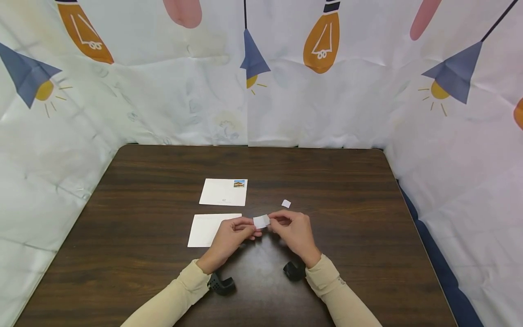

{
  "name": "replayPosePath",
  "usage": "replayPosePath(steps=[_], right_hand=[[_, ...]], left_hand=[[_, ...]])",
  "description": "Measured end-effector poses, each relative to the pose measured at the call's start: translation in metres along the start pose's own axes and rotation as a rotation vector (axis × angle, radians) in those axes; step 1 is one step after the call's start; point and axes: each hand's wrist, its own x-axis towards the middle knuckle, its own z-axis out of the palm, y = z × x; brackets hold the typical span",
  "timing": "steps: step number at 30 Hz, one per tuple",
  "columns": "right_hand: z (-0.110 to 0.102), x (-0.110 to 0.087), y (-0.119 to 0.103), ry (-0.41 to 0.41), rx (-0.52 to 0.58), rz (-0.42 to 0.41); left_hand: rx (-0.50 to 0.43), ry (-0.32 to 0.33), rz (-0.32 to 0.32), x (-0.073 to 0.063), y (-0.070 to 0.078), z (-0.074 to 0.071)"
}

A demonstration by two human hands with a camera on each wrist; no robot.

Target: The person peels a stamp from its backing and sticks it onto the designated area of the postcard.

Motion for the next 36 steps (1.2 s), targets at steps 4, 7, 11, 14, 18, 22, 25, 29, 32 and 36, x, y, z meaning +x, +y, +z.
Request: replayPosePath(steps=[4, 7, 11, 14, 18, 22, 25, 29, 32, 36], right_hand=[[-0.003, 0.001, 0.0, 0.006, 0.036, 0.033], [-0.005, 0.001, 0.001, -0.001, 0.055, 0.06], [-0.007, 0.001, 0.002, -0.009, 0.074, 0.089], [-0.009, 0.001, 0.003, -0.007, 0.096, 0.103], [-0.012, 0.002, 0.006, -0.001, 0.14, 0.128], [-0.015, 0.002, 0.007, 0.006, 0.178, 0.165], [-0.017, 0.003, 0.009, 0.008, 0.202, 0.184], [-0.019, 0.005, 0.012, 0.017, 0.244, 0.204], [-0.02, 0.005, 0.015, 0.03, 0.278, 0.228], [-0.022, 0.006, 0.018, 0.037, 0.309, 0.254]], left_hand=[[-0.019, 0.01, -0.013, 0.0, 0.0, 0.0], [-0.026, 0.019, -0.016, -0.001, 0.0, 0.0], [-0.028, 0.026, -0.024, -0.001, -0.001, -0.001], [-0.035, 0.022, -0.029, -0.001, -0.002, -0.002], [-0.049, 0.014, -0.035, -0.002, -0.001, -0.003], [-0.053, 0.014, -0.037, -0.003, -0.001, -0.004], [-0.045, 0.016, -0.037, -0.004, -0.001, -0.004], [-0.035, 0.014, -0.044, -0.004, -0.001, -0.004], [-0.03, 0.012, -0.047, -0.004, -0.001, -0.005], [-0.019, 0.01, -0.046, -0.005, -0.001, -0.006]])
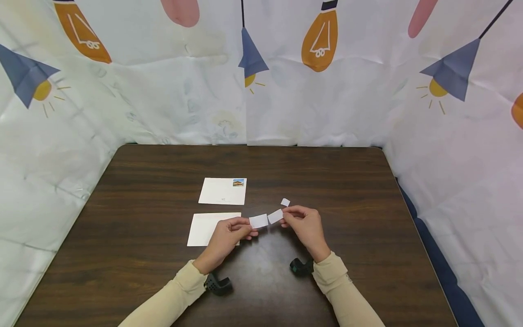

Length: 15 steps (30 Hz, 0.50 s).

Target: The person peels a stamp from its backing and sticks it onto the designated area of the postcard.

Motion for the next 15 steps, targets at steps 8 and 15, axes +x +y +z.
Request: replayPosePath(steps=[8, 15], right_hand=[[-0.009, 0.006, 0.008, 0.02, 0.055, 0.065], [-0.016, 0.011, 0.017, 0.013, 0.067, 0.103]], left_hand=[[0.002, -0.003, 0.003, 0.0, 0.0, -0.001], [-0.005, -0.013, -0.006, 0.0, 0.001, -0.001]])
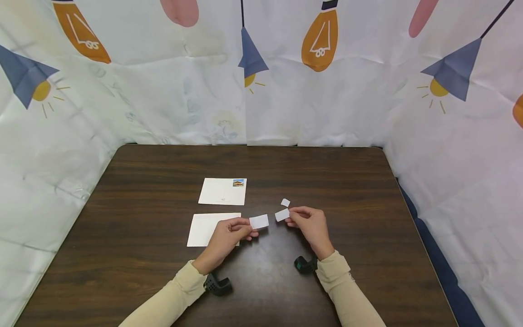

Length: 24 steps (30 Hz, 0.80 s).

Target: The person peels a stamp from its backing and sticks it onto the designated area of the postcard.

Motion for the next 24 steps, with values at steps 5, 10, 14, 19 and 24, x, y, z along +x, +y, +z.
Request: replayPosePath(steps=[5, 10, 14, 19, 24], right_hand=[[-0.005, 0.002, 0.004, -0.002, -0.03, 0.047], [-0.009, 0.003, 0.006, -0.005, -0.063, 0.087], [-0.012, 0.005, 0.008, 0.002, -0.083, 0.098], [-0.013, 0.005, 0.008, 0.001, -0.104, 0.108], [-0.014, 0.003, 0.007, -0.015, -0.163, 0.133]], left_hand=[[-0.008, -0.006, -0.007, 0.0, 0.002, 0.0], [-0.005, -0.006, -0.007, 0.001, 0.002, 0.0], [-0.008, -0.004, -0.01, 0.001, 0.002, 0.0], [-0.019, -0.003, -0.012, 0.003, 0.0, 0.0], [-0.024, -0.006, -0.015, 0.003, -0.001, 0.0]])
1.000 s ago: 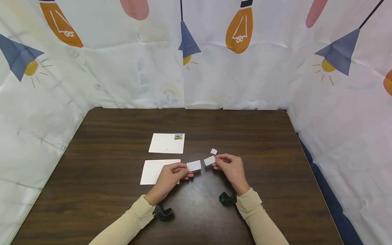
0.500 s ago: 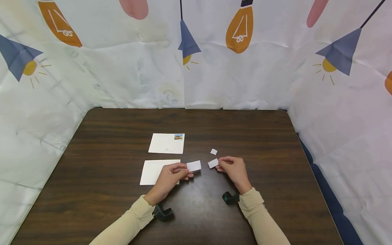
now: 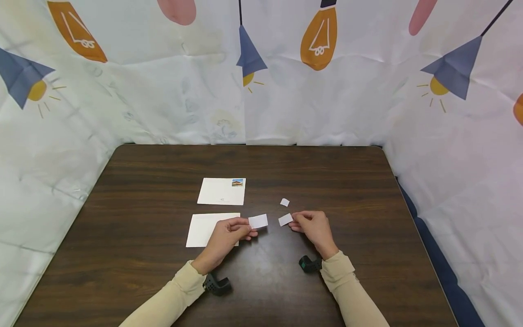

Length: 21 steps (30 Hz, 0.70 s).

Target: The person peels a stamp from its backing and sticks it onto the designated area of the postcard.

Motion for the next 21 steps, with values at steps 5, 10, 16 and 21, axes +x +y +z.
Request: replayPosePath(steps=[5, 10, 16, 21], right_hand=[[-0.001, -0.003, -0.004, 0.008, -0.086, -0.003], [-0.002, -0.005, -0.01, 0.037, -0.211, -0.031], [-0.004, -0.008, -0.015, 0.067, -0.332, -0.077], [-0.004, -0.011, -0.015, 0.063, -0.378, -0.149]], left_hand=[[-0.005, -0.003, -0.001, 0.0, 0.0, 0.0], [-0.012, -0.009, 0.005, 0.0, -0.001, 0.0], [-0.007, -0.013, 0.012, 0.0, 0.0, 0.0], [-0.013, -0.015, 0.014, 0.0, 0.0, 0.0]])
